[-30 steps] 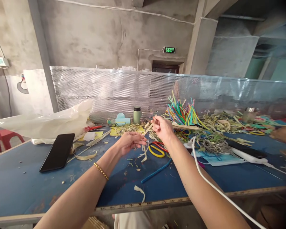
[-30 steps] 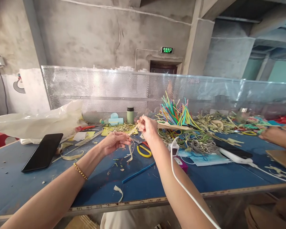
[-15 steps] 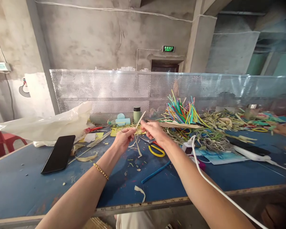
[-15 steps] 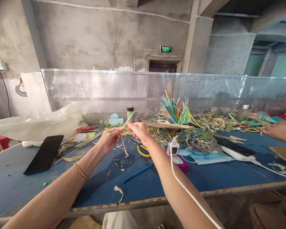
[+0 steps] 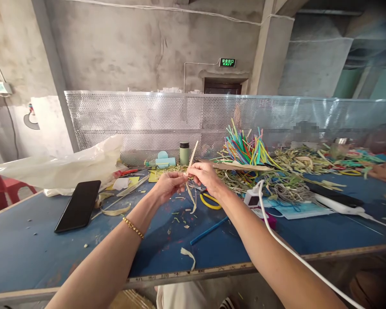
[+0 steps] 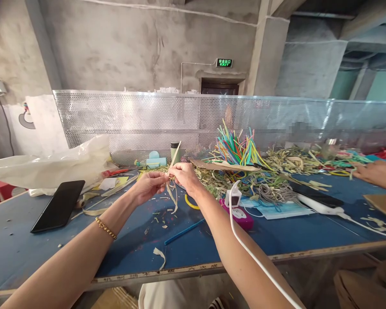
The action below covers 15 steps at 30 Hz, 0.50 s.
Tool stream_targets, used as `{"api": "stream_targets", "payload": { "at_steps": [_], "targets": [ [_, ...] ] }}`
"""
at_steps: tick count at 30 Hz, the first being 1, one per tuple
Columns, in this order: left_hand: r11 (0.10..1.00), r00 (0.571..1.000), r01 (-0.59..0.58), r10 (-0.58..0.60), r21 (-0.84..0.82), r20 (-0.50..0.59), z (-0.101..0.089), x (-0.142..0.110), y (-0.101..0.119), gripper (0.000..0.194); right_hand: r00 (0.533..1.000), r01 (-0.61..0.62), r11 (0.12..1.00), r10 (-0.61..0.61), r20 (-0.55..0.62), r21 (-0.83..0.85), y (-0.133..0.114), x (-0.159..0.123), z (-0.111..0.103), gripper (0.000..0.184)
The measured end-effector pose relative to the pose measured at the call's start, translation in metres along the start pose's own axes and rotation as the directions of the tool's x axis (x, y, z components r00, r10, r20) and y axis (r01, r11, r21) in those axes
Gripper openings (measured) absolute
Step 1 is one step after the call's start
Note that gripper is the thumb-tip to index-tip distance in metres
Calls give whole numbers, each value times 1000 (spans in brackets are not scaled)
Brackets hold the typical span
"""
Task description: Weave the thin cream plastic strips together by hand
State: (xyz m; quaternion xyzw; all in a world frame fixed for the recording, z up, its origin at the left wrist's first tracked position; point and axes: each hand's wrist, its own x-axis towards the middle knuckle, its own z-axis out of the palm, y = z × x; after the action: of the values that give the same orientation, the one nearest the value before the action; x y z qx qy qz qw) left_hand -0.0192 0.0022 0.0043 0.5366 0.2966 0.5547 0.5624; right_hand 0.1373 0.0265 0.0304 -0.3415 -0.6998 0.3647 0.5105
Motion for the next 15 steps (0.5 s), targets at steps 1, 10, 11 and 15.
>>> {"api": "stream_targets", "payload": {
  "at_steps": [1,10,11,15],
  "targets": [
    [1000,1000,-2,2,6,20,-1,-1,1,32,1000,0,1000,0,12,6,0,0,0,18],
    [997,991,52,-45,-51,130,-4,-5,9,31,993,59,994,-67,95,88,-1,0,-3,23],
    [998,990,48,-41,-51,133,-4,-5,9,31,993,70,993,-79,92,91,0,1,-2,23],
    [1000,996,6,-6,-1,91,-4,-2,7,28,993,97,993,-101,61,63,4,4,0,23]
  ]
}}
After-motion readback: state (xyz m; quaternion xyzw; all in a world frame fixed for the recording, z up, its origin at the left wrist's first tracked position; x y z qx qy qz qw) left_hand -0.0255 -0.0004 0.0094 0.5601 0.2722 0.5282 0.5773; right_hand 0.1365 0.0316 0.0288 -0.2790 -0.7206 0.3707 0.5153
